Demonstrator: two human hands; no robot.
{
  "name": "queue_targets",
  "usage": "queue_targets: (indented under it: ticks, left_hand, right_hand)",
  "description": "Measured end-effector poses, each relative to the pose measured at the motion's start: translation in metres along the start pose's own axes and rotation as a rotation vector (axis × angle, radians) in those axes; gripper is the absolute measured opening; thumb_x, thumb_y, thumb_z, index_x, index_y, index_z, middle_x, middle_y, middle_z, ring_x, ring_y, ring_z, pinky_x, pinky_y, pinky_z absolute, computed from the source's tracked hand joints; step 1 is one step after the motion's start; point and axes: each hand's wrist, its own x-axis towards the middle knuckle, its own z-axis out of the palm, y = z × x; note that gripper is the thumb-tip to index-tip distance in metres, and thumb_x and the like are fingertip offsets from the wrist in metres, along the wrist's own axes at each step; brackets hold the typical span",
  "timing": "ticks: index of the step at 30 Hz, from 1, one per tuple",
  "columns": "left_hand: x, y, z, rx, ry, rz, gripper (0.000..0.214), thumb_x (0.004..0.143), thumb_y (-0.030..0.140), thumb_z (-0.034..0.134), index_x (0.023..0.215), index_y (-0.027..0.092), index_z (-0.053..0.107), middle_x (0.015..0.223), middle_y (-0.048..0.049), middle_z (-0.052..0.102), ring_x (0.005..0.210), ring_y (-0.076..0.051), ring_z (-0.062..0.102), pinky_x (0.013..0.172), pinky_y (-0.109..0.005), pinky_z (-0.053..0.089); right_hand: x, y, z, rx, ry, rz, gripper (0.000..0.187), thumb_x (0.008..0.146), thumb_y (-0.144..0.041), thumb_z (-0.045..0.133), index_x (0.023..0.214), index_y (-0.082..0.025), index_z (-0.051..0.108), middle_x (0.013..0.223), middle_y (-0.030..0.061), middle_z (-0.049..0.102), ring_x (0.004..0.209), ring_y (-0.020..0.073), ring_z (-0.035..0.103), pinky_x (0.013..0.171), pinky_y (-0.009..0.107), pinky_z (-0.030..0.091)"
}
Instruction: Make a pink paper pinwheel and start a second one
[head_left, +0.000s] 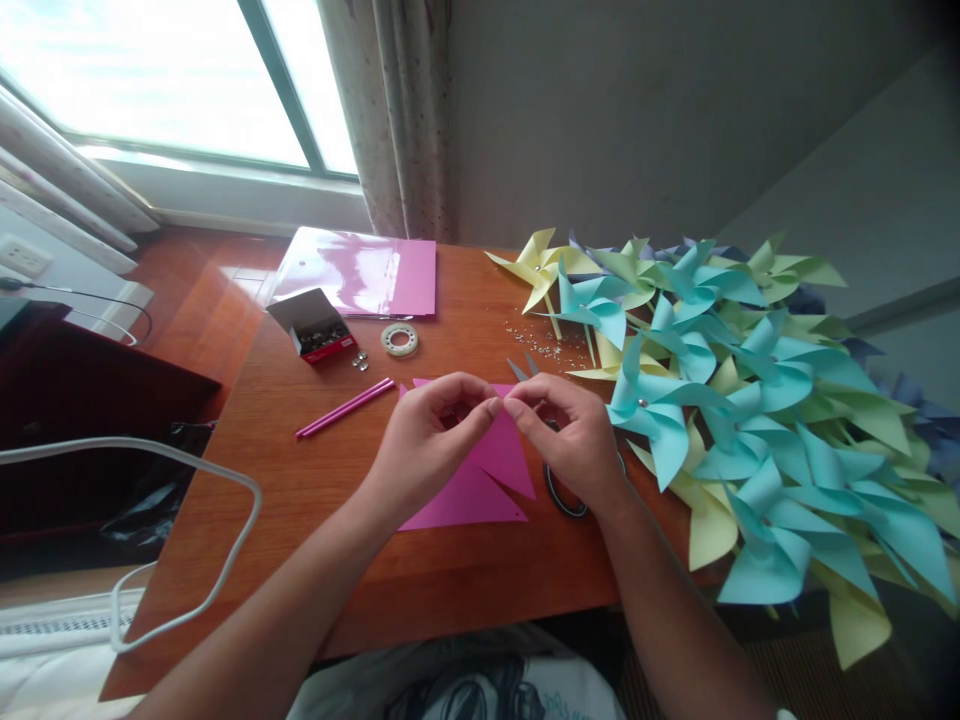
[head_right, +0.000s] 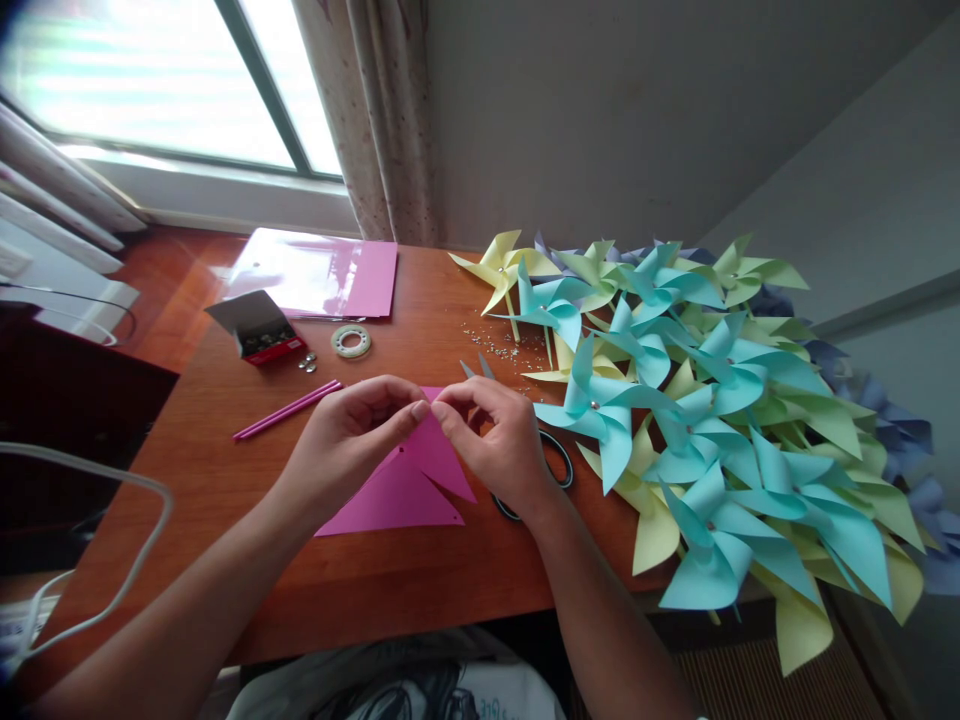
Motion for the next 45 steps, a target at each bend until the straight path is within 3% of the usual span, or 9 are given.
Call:
queue_targets:
  ticks: [14, 21, 30, 37, 45]
  left_hand:
    - [0.0001, -0.0004, 0.0008, 0.016, -0.006, 0.042, 0.021, 0.084, 0.033, 0.072, 0.082, 0.014, 0.066, 0.071, -0.0012, 0.061, 0.066, -0.012, 0.051, 0.059, -0.023, 0.041]
    - [-0.0008, -0.0052, 0.0028, 0.142, 0.006, 0.103, 0.015, 0.086, 0.028, 0.067, 0.081, 0.014, 0.066, 0.068, -0.0003, 0.061, 0.062, -0.01, 0.049, 0.054, -0.022, 0.038]
    - [-0.0005, -0.0072, 0.0013, 0.161, 0.05, 0.136, 0.013, 0.086, 0.028, 0.067, 0.083, 0.016, 0.067, 0.073, -0.0019, 0.065, 0.064, -0.012, 0.056, 0.058, -0.023, 0.044]
    - [-0.0003, -0.0052, 0.0021, 0.147, 0.031, 0.138, 0.012, 0.086, 0.027, 0.066, 0.082, 0.016, 0.066, 0.073, -0.0016, 0.064, 0.063, -0.012, 0.055, 0.056, -0.023, 0.043]
    - [-0.0031, -0.0039, 0.001, 0.299, 0.044, 0.212, 0.009, 0.088, 0.022, 0.064, 0.081, 0.016, 0.066, 0.068, 0.0015, 0.062, 0.06, -0.01, 0.051, 0.055, -0.022, 0.039]
  right_hand:
    - [-0.0006, -0.0014, 0.0008, 0.034, -0.018, 0.031, 0.009, 0.09, -0.021, 0.064, 0.081, -0.02, 0.067, 0.076, -0.0012, 0.063, 0.068, 0.013, 0.058, 0.059, 0.025, 0.046]
    - [-0.0017, 0.0005, 0.0035, 0.005, 0.001, 0.003, 0.012, 0.085, -0.013, 0.062, 0.075, -0.02, 0.062, 0.07, -0.0044, 0.057, 0.063, 0.0106, 0.052, 0.057, 0.023, 0.042]
    - [-0.0022, -0.0005, 0.0023, 0.068, -0.015, 0.057, 0.01, 0.09, -0.017, 0.058, 0.083, -0.019, 0.064, 0.078, -0.0014, 0.062, 0.07, 0.0133, 0.057, 0.06, 0.025, 0.046]
    - [-0.0019, -0.0017, 0.0033, 0.044, -0.004, 0.051, 0.008, 0.088, -0.016, 0.062, 0.08, -0.02, 0.062, 0.074, -0.0033, 0.06, 0.064, 0.0112, 0.055, 0.056, 0.023, 0.042]
    - [-0.0017, -0.0011, 0.0035, 0.003, -0.008, -0.002, 0.01, 0.087, -0.014, 0.061, 0.079, -0.02, 0.062, 0.074, -0.0036, 0.059, 0.066, 0.0111, 0.055, 0.058, 0.023, 0.043]
